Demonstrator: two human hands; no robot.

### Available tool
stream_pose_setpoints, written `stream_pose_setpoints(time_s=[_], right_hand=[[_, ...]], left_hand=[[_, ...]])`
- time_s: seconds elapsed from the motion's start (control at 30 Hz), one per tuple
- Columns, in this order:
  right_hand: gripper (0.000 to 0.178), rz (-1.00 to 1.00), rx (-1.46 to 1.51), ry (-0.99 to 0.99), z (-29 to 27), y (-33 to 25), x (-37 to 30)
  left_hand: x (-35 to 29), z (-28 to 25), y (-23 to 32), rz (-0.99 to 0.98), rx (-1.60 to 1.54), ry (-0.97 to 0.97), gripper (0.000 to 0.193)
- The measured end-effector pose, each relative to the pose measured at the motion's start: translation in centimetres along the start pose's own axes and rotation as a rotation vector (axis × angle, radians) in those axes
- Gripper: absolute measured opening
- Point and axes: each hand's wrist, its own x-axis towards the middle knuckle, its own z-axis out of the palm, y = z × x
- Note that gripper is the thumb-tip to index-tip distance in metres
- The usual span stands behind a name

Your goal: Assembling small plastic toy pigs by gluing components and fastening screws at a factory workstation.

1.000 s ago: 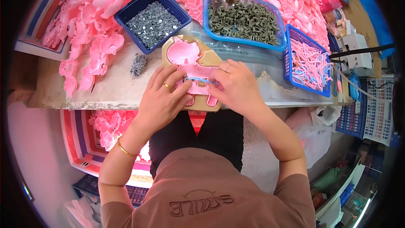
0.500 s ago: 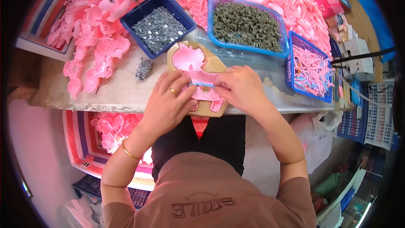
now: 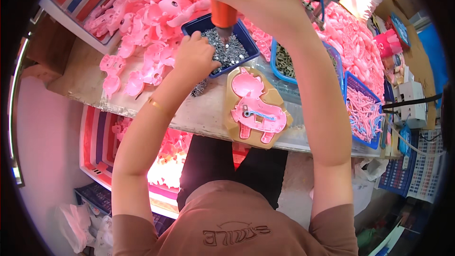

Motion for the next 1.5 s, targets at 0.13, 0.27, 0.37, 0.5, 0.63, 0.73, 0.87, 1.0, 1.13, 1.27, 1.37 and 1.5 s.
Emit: stream_pose_setpoints(time_s=[0.13,0.27,0.37,0.5,0.63,0.73,0.87,1.0,1.13,1.27,1.37,1.5], right_hand=[[0.059,0.264,0.06,-0.035,-0.3,0.5,-0.9],[0.058,0.378,0.092,-0.033,-1.1,1.6,-2.9],[0.057,0.395,0.317,-0.047,-2.0,1.5,-3.8],[0.045,0.343,0.065,-0.003,-2.8,3.6,-5.0],[0.035,0.235,0.241,-0.015,-2.0,3.8,-7.2],[0.03,0.172,0.363,0.071,-0.7,2.9,-8.7],[0.029,0.233,0.414,0.142,-0.2,2.6,-9.8],[0.029,0.223,0.367,0.175,-0.5,2.5,-10.3],[0.029,0.199,0.344,0.142,-0.7,2.6,-11.1],[0.029,0.248,0.41,0.166,-0.9,2.5,-12.2],[0.028,0.296,0.397,0.196,-0.9,2.4,-13.5],[0.026,0.292,0.312,0.299,-1.8,3.5,-15.9]], left_hand=[[1.8,0.9,1.0,-0.033,0.103,-0.191,0.019],[1.7,1.3,0.8,0.03,0.036,-0.164,0.01],[1.2,0.7,0.8,0.021,0.009,-0.121,0.007],[0.0,-0.4,2.0,0.098,-0.136,0.02,0.008],[-2.3,-1.6,4.6,0.163,-0.628,0.072,0.013],[-3.1,-2.2,6.1,0.215,-0.684,0.091,0.016],[-3.6,-2.3,7.1,0.251,-0.717,0.126,0.017],[-3.8,-2.4,7.9,0.261,-0.69,0.119,0.018],[-4.5,-2.2,8.8,0.244,-0.746,0.128,0.019],[-5.1,-2.3,9.6,0.219,-0.831,0.072,0.02],[-5.4,-3.2,9.7,0.218,-0.781,0.061,0.025],[-6.0,-2.3,10.2,0.321,-0.677,0.051,0.032]])
